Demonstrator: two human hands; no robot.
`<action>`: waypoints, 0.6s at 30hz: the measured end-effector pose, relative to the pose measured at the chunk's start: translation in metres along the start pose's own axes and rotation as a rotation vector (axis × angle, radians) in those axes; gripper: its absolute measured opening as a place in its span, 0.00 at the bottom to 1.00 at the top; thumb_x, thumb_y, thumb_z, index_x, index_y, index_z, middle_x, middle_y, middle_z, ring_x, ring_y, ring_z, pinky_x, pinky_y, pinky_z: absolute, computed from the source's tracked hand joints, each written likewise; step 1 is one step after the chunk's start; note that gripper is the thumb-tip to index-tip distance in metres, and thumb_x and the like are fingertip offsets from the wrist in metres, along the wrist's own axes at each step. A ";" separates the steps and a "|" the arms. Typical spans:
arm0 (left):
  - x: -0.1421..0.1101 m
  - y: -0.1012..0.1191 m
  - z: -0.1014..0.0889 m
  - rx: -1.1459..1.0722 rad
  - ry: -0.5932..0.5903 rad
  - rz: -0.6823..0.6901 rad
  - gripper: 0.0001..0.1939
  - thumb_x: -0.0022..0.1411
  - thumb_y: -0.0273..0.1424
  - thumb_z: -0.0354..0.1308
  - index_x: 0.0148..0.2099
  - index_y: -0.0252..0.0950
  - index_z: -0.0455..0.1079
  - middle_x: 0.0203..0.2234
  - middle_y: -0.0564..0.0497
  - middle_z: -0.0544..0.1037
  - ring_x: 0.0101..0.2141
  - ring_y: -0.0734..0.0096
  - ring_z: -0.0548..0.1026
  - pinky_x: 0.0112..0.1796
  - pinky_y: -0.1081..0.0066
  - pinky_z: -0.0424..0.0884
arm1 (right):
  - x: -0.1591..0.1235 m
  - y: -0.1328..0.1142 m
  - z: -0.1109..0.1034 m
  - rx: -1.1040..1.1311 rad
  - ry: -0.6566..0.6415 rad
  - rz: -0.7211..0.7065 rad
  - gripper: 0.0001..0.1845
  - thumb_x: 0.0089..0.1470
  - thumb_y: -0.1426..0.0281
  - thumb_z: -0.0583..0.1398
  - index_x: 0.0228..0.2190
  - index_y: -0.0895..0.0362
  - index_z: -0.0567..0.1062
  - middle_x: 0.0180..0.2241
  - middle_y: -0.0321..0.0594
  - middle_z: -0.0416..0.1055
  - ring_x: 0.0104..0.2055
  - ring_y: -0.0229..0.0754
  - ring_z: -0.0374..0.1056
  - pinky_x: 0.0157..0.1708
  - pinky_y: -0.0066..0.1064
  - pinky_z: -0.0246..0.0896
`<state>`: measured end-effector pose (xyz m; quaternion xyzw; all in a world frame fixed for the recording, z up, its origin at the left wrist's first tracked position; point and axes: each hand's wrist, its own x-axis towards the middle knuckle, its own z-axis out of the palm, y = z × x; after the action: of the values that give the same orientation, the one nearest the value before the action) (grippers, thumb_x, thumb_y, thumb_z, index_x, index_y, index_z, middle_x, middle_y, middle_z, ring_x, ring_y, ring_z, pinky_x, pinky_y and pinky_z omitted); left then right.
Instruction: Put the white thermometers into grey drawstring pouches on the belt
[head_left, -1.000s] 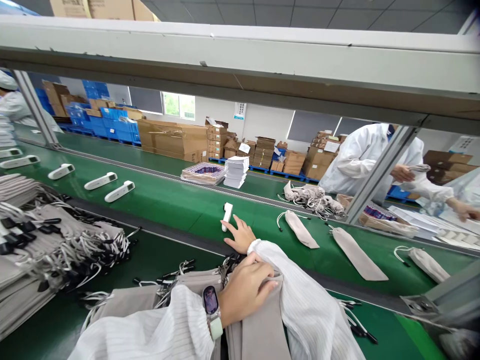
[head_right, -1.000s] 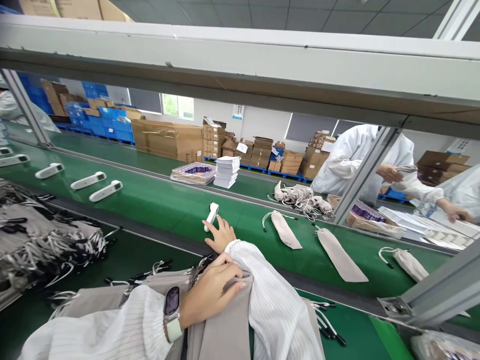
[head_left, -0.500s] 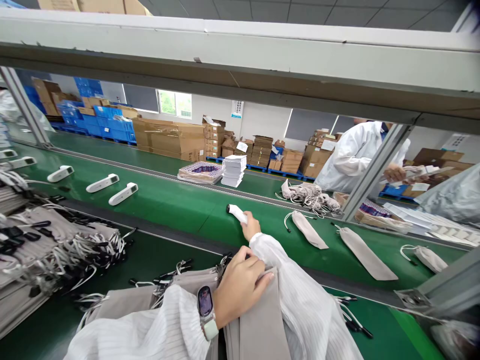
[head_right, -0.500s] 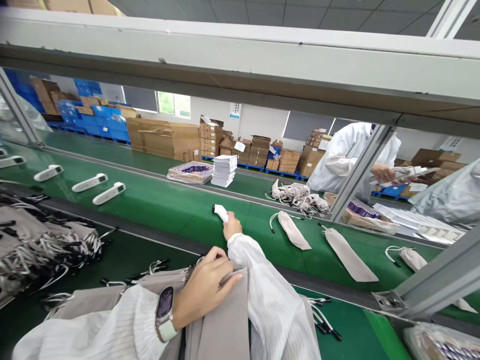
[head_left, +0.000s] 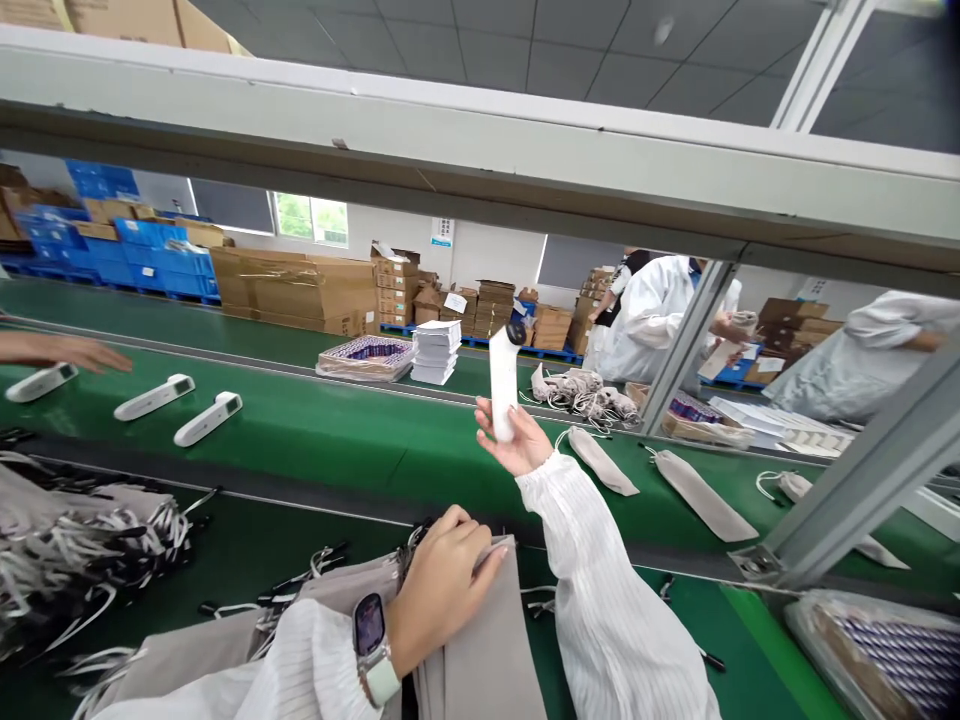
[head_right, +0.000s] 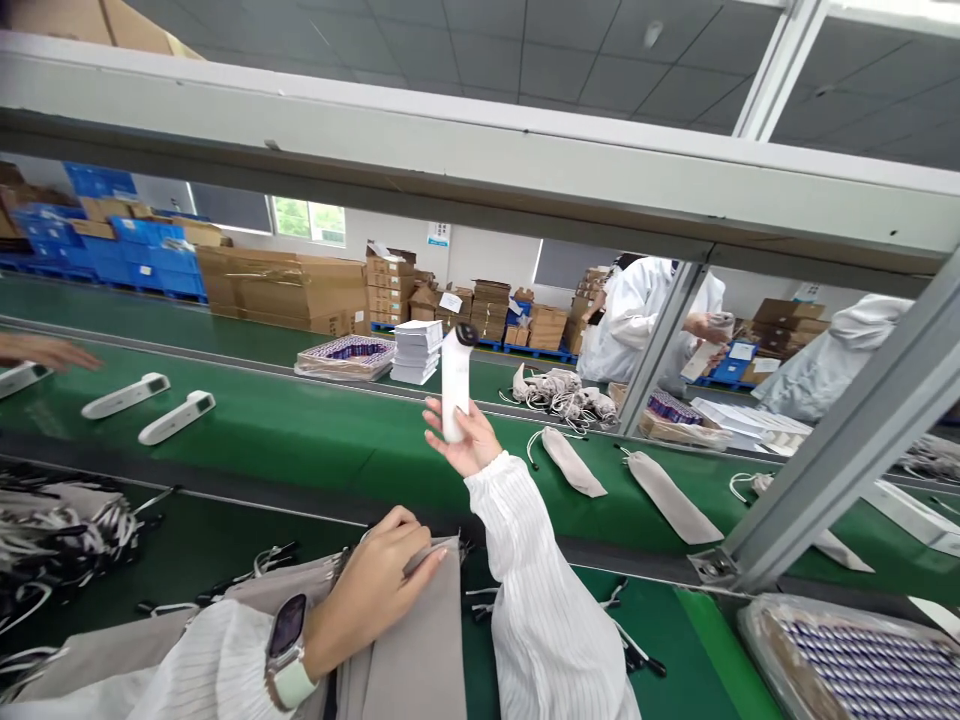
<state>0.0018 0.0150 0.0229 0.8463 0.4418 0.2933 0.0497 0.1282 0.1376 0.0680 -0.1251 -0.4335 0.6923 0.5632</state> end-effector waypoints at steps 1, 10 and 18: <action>0.000 0.001 -0.002 0.012 -0.005 -0.003 0.13 0.60 0.30 0.43 0.23 0.35 0.54 0.20 0.52 0.64 0.31 0.67 0.62 0.31 0.69 0.61 | -0.003 -0.006 0.002 -0.017 -0.013 0.006 0.17 0.43 0.68 0.59 0.38 0.53 0.63 0.36 0.36 0.70 0.33 0.35 0.68 0.29 0.28 0.66; 0.003 0.010 -0.015 0.066 -0.139 0.000 0.08 0.54 0.23 0.42 0.24 0.36 0.52 0.21 0.52 0.63 0.30 0.67 0.61 0.29 0.69 0.59 | -0.013 -0.013 -0.003 -0.354 0.192 -0.308 0.23 0.36 0.72 0.62 0.38 0.50 0.64 0.23 0.28 0.65 0.19 0.32 0.61 0.18 0.27 0.61; 0.007 0.009 -0.030 0.055 -0.221 -0.027 0.08 0.54 0.24 0.43 0.24 0.36 0.55 0.22 0.52 0.64 0.31 0.66 0.62 0.28 0.70 0.58 | -0.050 0.004 -0.025 -1.126 0.214 -0.691 0.13 0.33 0.77 0.54 0.27 0.55 0.69 0.29 0.37 0.67 0.32 0.39 0.64 0.33 0.33 0.61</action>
<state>-0.0049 0.0104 0.0536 0.8686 0.4527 0.1854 0.0789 0.1587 0.1045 0.0350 -0.3218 -0.6856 0.1240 0.6411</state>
